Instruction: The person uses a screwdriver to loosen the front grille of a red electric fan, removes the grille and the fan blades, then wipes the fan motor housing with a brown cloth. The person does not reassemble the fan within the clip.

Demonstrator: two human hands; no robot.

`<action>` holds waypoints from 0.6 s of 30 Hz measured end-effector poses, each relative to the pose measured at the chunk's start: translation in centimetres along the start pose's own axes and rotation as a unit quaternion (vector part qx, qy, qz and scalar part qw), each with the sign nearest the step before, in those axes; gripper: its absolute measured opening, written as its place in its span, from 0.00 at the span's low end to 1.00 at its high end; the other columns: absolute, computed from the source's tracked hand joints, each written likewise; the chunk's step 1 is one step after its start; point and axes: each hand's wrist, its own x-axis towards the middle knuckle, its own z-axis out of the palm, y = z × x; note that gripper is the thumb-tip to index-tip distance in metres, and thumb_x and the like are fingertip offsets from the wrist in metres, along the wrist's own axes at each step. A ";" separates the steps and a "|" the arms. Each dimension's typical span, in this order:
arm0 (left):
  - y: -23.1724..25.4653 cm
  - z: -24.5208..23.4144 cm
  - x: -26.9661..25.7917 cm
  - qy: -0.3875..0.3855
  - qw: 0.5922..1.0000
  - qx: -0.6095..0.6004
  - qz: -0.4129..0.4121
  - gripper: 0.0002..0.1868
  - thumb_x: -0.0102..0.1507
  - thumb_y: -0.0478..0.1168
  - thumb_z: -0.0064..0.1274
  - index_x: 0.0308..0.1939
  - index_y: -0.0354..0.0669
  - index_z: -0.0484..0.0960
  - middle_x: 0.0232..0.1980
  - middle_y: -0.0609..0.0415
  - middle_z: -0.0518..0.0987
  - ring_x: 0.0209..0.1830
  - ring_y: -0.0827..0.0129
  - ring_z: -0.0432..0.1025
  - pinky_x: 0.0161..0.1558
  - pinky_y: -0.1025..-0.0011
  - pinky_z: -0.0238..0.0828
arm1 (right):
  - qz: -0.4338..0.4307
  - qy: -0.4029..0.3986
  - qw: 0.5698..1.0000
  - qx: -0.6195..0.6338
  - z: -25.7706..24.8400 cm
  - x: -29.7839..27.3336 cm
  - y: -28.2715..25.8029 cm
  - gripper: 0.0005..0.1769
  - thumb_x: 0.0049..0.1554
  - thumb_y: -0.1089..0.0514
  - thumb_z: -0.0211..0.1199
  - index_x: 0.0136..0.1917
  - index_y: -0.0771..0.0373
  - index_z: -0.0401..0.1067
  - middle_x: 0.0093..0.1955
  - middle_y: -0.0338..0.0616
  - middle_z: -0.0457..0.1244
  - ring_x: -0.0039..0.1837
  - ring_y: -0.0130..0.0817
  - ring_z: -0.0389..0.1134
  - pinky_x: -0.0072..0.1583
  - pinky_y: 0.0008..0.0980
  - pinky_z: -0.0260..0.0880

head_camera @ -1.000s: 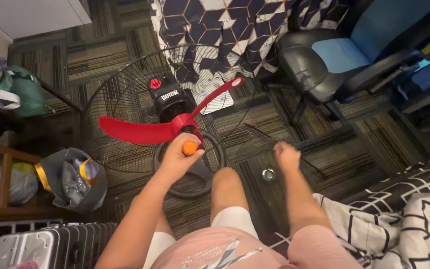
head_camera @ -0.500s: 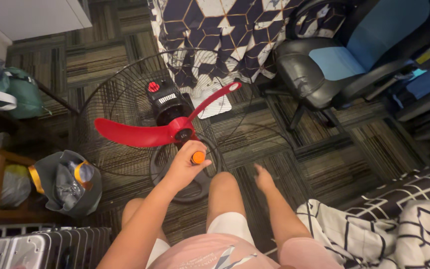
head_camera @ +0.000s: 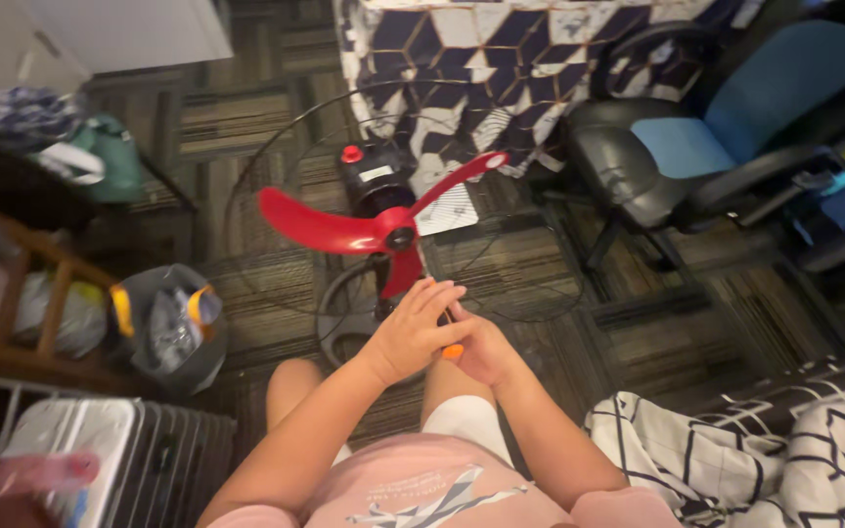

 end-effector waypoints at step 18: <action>-5.8 -11.2 -4.8 0.125 0.933 0.006 -0.336 0.17 0.63 0.38 0.60 0.57 0.46 0.81 0.58 0.48 0.80 0.55 0.52 0.75 0.57 0.62 0.72 | -0.043 0.181 0.948 -0.258 5.1 1.3 -1.8 0.26 0.63 0.53 0.57 0.73 0.55 0.64 0.41 0.38 0.64 0.35 0.25 0.63 0.36 0.28 0.63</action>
